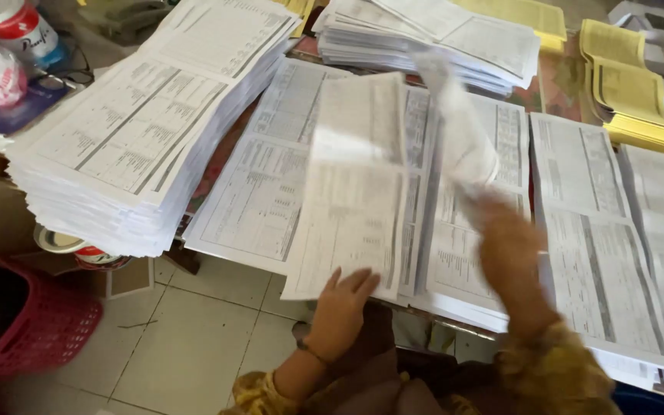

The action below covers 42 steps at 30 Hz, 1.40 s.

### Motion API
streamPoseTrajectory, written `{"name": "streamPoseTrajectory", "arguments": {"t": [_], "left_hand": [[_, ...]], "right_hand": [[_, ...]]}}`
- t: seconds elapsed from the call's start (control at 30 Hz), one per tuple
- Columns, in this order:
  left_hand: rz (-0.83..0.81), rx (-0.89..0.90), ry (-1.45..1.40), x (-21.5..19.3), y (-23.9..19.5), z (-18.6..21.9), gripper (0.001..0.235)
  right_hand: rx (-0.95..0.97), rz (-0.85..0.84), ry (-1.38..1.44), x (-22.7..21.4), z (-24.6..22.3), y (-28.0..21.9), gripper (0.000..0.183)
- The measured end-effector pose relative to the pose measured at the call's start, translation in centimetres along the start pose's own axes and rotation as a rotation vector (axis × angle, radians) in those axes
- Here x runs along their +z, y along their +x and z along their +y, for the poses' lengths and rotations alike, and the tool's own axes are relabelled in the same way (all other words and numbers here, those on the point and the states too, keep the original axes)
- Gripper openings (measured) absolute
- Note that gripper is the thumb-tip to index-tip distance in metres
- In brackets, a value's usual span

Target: The person sits on the floor and sorts through stacks of printed papers on a low table. They pick up sheets, flip through them, and place them into separate piles, occasionally adjusting the stacks to keep them aligned.

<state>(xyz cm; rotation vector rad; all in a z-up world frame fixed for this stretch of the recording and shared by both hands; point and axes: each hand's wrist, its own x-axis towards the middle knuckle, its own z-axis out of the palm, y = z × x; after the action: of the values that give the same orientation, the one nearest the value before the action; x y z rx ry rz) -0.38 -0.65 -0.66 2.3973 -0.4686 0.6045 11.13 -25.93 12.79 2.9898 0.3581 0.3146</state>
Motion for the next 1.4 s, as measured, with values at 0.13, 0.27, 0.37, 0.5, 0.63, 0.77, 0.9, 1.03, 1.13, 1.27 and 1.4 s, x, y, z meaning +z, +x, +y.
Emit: {"name": "streamPoseTrajectory", "arguments": {"t": [0.13,0.27,0.37,0.5,0.63,0.77,0.9,1.03,1.13,1.27,1.4], "left_hand": [[-0.036,0.01,0.003,0.4,-3.3,0.9,0.048],[-0.018,-0.001,0.066,-0.3,-6.5,1.2,0.05],[0.122,-0.199,0.042,-1.5,-9.0,0.9,0.059],[0.425,-1.197,-0.75,-3.3,-9.8,-0.5,0.082],[0.343,-1.576,-1.604,-4.4,-7.3,-0.5,0.038],[0.361,-1.032,-1.537,-3.9,-4.7,2.6,0.048],[0.149,-0.522,-1.326,-4.2,0.3,5.3,0.044],[0.267,-0.448,-1.354,-2.3,1.6,5.7,0.031],[0.181,-0.744,-1.358,-2.9,0.5,5.9,0.062],[0.204,-0.931,-1.474,-0.7,-3.1,3.3,0.079],[0.451,-1.138,-1.51,0.2,-5.2,1.7,0.033]], "right_hand": [[0.276,-0.231,0.949,-1.1,-10.5,-3.8,0.045],[-0.643,0.326,0.338,7.9,-14.4,-7.7,0.025],[-0.577,0.193,0.41,11.0,-15.1,-9.6,0.041],[-0.46,0.191,0.644,9.2,-14.3,-8.8,0.036],[-0.446,0.387,0.79,8.5,-12.4,-7.6,0.052],[-0.064,0.153,0.939,4.6,-10.6,-7.0,0.053],[0.243,0.252,1.194,1.0,-8.7,-6.7,0.059],[0.25,0.292,1.467,5.3,-5.9,-6.1,0.056],[0.26,0.292,1.356,7.6,-6.5,-7.2,0.024],[-0.066,0.28,1.002,11.1,-11.7,-9.7,0.026],[-0.401,-0.224,1.226,7.9,-16.6,-11.8,0.047]]}}
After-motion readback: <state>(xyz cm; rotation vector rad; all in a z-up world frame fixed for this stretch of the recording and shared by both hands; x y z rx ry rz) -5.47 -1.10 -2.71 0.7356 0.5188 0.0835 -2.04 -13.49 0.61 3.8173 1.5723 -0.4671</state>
